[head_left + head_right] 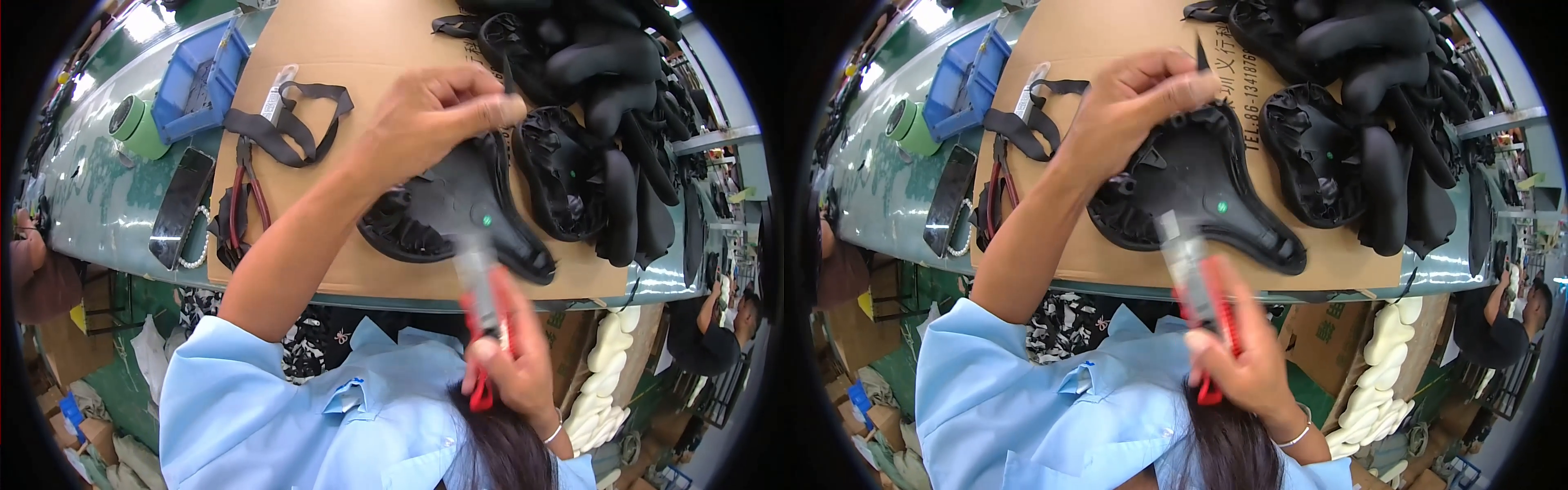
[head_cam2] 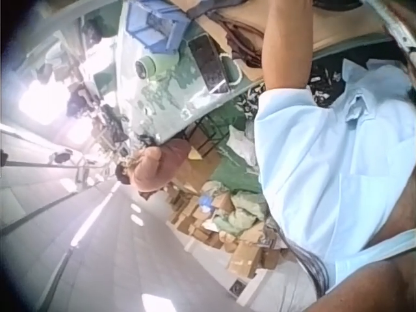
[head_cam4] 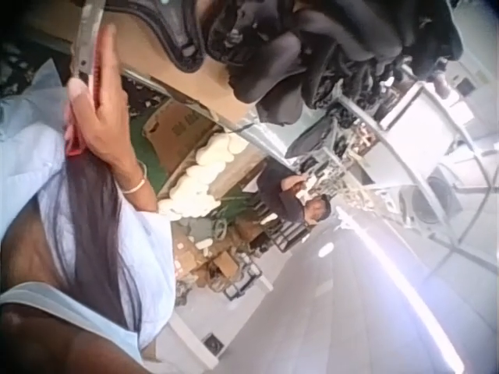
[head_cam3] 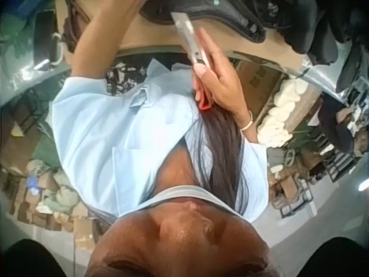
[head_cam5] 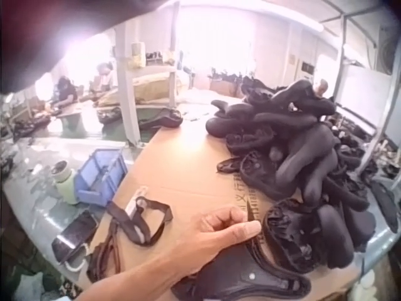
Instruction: Trimming excess material from bicycle seats using a utility knife.
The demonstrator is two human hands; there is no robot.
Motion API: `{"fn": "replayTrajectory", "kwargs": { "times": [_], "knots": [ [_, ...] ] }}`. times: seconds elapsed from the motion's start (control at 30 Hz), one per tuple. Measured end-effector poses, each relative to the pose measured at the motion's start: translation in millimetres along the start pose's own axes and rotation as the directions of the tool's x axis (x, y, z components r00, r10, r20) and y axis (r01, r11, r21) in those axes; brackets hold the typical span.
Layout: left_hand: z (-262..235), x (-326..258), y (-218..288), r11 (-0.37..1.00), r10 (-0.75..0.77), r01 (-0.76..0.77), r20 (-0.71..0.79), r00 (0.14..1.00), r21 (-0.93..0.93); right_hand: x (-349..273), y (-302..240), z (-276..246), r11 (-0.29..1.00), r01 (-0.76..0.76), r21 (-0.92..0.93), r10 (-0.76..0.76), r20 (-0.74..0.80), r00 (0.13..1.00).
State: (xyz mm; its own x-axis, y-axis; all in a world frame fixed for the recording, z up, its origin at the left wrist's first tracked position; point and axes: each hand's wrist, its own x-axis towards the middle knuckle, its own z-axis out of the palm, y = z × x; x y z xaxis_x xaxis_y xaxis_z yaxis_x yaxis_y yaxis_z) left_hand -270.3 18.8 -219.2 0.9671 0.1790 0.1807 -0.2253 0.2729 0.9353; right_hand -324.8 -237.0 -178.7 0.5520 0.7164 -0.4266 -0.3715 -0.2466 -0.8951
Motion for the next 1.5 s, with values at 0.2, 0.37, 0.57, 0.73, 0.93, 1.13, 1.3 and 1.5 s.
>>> {"fn": "replayTrajectory", "kwargs": {
  "times": [0.2, 0.37, 0.57, 0.73, 0.93, 1.13, 1.3, 1.5],
  "knots": [
    [-39, -21, -24, 0.717, 0.134, -0.037, -0.086, 0.987, 0.696, 57, 39, -1, 0.961, 0.259, -0.100, -0.273, -0.161, 0.949],
    [-19, -126, 24, 0.707, 0.136, 0.409, -0.678, 0.722, 0.577, 86, 4, -3, 0.859, 0.376, -0.348, -0.441, -0.128, 0.889],
    [55, -150, 8, 0.362, 0.424, 0.359, -0.495, 0.759, 0.860, 154, -19, -51, 0.706, 0.497, -0.504, -0.552, 0.047, 0.833],
    [94, -84, -2, 0.266, 0.191, 0.299, -0.354, 0.915, 0.916, 93, -26, -66, 0.747, 0.358, -0.561, -0.526, -0.169, 0.833],
    [100, -73, -30, 0.368, 0.086, 0.274, -0.325, 0.942, 0.889, 43, -12, -97, 0.297, 0.423, -0.856, -0.698, 0.108, 0.708],
    [96, -74, -24, 0.488, 0.003, 0.256, -0.295, 0.956, 0.835, 46, -30, -96, 0.054, 0.368, -0.928, -0.518, 0.288, 0.805],
    [84, -74, -17, 0.720, -0.104, 0.300, -0.330, 0.938, 0.626, 36, -26, -97, -0.152, 0.319, -0.936, -0.497, 0.351, 0.794],
    [75, -79, -15, 0.774, -0.185, 0.289, -0.234, 0.954, 0.564, 29, -32, -98, 0.086, 0.309, -0.947, -0.511, 0.225, 0.830]
  ]
}}
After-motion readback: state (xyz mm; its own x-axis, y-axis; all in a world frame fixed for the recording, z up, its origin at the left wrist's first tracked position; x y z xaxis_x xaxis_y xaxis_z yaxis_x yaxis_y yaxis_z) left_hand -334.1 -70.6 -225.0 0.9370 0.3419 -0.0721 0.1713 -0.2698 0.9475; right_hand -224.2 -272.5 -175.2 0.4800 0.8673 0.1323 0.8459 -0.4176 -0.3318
